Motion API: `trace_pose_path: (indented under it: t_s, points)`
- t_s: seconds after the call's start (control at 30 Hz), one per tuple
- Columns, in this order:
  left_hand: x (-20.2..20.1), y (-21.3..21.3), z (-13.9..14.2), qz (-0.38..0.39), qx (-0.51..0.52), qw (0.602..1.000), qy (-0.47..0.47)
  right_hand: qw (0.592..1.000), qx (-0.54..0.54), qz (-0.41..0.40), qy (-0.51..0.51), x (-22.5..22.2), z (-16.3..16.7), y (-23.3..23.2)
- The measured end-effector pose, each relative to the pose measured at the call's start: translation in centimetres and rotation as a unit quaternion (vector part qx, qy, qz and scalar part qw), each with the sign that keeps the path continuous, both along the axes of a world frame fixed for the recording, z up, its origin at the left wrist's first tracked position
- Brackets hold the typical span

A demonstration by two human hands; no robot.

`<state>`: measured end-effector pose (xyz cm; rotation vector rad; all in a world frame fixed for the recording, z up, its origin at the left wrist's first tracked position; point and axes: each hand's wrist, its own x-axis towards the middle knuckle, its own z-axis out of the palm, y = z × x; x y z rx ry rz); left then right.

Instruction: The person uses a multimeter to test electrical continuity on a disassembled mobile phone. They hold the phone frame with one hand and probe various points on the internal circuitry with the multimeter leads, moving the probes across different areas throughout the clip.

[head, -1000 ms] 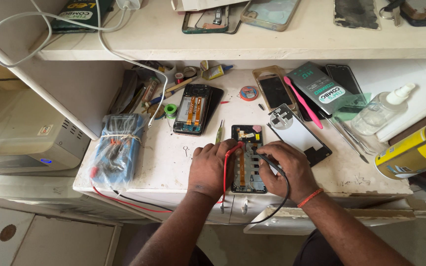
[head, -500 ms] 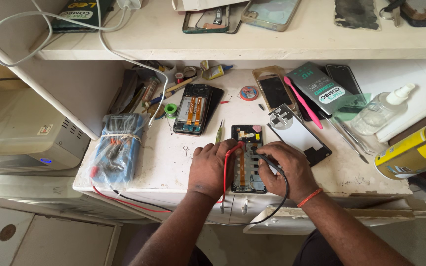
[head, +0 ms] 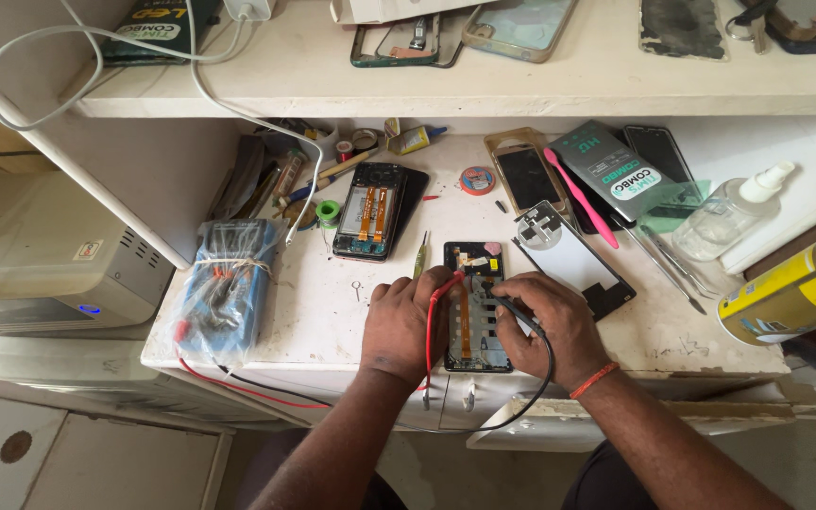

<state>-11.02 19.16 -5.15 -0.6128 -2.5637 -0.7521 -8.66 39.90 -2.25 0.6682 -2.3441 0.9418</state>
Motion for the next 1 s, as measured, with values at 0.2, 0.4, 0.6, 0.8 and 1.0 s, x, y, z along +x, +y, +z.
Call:
trace_pose_path:
  t_s: [0.2,0.4,0.6,0.8,1.0]
  points:
    - [0.0,0.0,0.1,0.002,0.005,1.000,-0.002,0.999,-0.010,-0.013,-0.028,0.1,0.0,-0.1]
    - [0.4,0.0,-0.3,-0.004,-0.002,1.000,0.011,1.000,-0.009,-0.002,0.003,0.2,0.1,-0.3]
    - [0.0,-0.2,0.0,-0.016,-0.004,0.999,0.031,1.000,0.000,0.004,0.004,0.0,0.2,-0.1]
    - [-0.6,-0.2,-0.5,-0.004,-0.038,0.999,0.038,1.000,0.004,-0.009,-0.006,0.0,0.3,0.0]
    - [0.0,0.2,-0.6,-0.008,0.009,0.999,0.037,1.000,-0.028,-0.011,-0.007,-0.1,0.2,0.2]
